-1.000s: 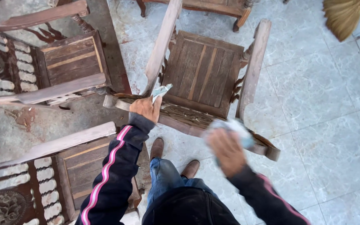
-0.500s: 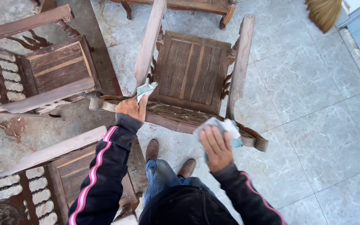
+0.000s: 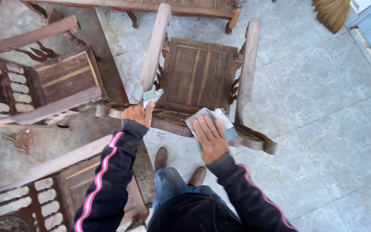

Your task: Manually sand wooden chairs and furniture with sandpaper to smooth the surface.

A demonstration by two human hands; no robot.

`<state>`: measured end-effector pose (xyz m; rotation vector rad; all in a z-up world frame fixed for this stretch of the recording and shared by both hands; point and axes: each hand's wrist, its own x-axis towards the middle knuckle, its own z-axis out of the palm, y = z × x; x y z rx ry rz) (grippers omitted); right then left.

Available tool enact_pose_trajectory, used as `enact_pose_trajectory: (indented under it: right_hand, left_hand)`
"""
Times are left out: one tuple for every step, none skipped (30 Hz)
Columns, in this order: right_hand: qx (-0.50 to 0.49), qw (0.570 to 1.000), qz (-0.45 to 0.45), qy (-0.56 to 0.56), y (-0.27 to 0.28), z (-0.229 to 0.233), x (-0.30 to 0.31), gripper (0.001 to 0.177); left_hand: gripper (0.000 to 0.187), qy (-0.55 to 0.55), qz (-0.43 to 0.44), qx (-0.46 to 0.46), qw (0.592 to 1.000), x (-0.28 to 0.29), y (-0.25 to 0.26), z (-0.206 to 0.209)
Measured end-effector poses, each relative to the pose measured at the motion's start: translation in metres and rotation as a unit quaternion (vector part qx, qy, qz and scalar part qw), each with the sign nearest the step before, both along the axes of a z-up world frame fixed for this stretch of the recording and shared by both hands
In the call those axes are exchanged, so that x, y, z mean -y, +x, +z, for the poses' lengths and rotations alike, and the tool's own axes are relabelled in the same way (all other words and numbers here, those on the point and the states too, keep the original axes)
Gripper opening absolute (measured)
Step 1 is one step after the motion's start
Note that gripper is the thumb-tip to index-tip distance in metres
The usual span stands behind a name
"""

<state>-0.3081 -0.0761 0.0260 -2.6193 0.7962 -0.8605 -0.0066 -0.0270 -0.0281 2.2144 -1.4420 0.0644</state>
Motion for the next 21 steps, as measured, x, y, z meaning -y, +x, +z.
enact_pose_trajectory:
  right_hand:
    - [0.006, 1.000, -0.002, 0.000, -0.016, -0.002, -0.002, 0.051]
    - [0.000, 1.000, 0.003, -0.027, -0.035, -0.003, -0.003, 0.051]
    - [-0.006, 0.998, 0.008, -0.055, -0.053, -0.006, -0.005, 0.050]
    - [-0.009, 0.998, 0.010, -0.057, -0.059, -0.012, -0.006, 0.050]
    - [-0.059, 0.996, -0.025, -0.064, -0.066, -0.018, -0.007, 0.053]
    - [-0.110, 0.990, -0.062, -0.067, -0.073, -0.024, -0.015, 0.057]
    - [-0.113, 0.990, -0.062, -0.065, -0.050, -0.028, -0.023, 0.057]
    - [-0.047, 0.997, -0.050, -0.047, -0.024, -0.031, -0.027, 0.054]
    - [0.020, 0.999, -0.038, -0.030, 0.001, -0.034, -0.030, 0.051]
    - [0.023, 0.998, -0.041, -0.033, 0.010, -0.029, -0.030, 0.051]
    - [0.034, 0.999, -0.035, -0.022, 0.019, -0.023, -0.029, 0.052]
    - [0.045, 0.998, -0.032, -0.006, 0.030, -0.018, -0.034, 0.053]
    - [0.048, 0.998, -0.038, -0.005, 0.018, -0.030, -0.031, 0.053]
    - [0.019, 0.997, -0.057, -0.046, 0.003, -0.043, -0.031, 0.051]
    - [-0.010, 0.993, -0.076, -0.086, -0.012, -0.056, -0.032, 0.050]
    - [-0.013, 0.993, -0.080, -0.087, -0.027, -0.053, -0.032, 0.050]
    - [-0.057, 0.983, -0.128, -0.119, -0.041, -0.049, -0.033, 0.051]
    - [-0.101, 0.968, -0.173, -0.151, -0.057, -0.046, -0.035, 0.052]
    - [-0.103, 0.968, -0.175, -0.151, -0.050, -0.041, -0.036, 0.052]
    - [-0.034, 0.974, -0.204, -0.097, -0.041, -0.037, -0.043, 0.053]
    - [0.036, 0.971, -0.232, -0.042, -0.033, -0.032, -0.050, 0.054]
  left_hand:
    - [0.039, 0.000, -0.002, 0.006, 1.000, 0.000, 0.001, 0.004]
    - [0.039, -0.011, -0.017, -0.016, 1.000, 0.000, -0.001, 0.006]
    - [0.038, -0.023, -0.031, -0.039, 0.998, 0.000, -0.002, 0.008]
    - [0.038, -0.024, -0.030, -0.041, 0.998, 0.002, -0.003, 0.011]
    - [0.038, -0.021, -0.024, -0.048, 0.998, 0.004, -0.004, 0.014]
    - [0.038, -0.013, -0.020, -0.055, 0.998, 0.001, -0.006, 0.017]
    - [0.038, -0.011, -0.020, -0.058, 0.998, -0.004, -0.008, 0.015]
    - [0.037, -0.020, -0.030, -0.053, 0.998, -0.001, -0.007, 0.015]
    - [0.036, -0.029, -0.040, -0.048, 0.998, 0.001, -0.006, 0.017]
    - [0.036, -0.033, -0.044, -0.045, 0.997, 0.002, -0.006, 0.014]
    - [0.036, -0.024, -0.039, -0.041, 0.998, 0.002, -0.005, 0.011]
    - [0.037, -0.011, -0.037, -0.036, 0.999, 0.000, -0.002, 0.009]
    - [0.037, -0.009, -0.044, -0.033, 0.998, 0.001, 0.001, 0.011]
    - [0.036, 0.002, -0.040, -0.046, 0.998, 0.000, 0.000, 0.010]
    - [0.036, 0.014, -0.036, -0.059, 0.997, -0.001, 0.000, 0.010]
    - [0.036, 0.013, -0.041, -0.061, 0.997, 0.000, -0.002, 0.014]
    - [0.036, -0.005, -0.046, -0.066, 0.997, 0.001, -0.004, 0.019]
    - [0.037, -0.022, -0.048, -0.070, 0.996, -0.001, -0.006, 0.024]
    - [0.037, -0.023, -0.050, -0.072, 0.996, 0.002, -0.007, 0.024]
    - [0.037, 0.005, -0.035, -0.073, 0.997, 0.001, -0.006, 0.023]
    - [0.039, 0.033, -0.020, -0.073, 0.997, 0.000, -0.007, 0.022]
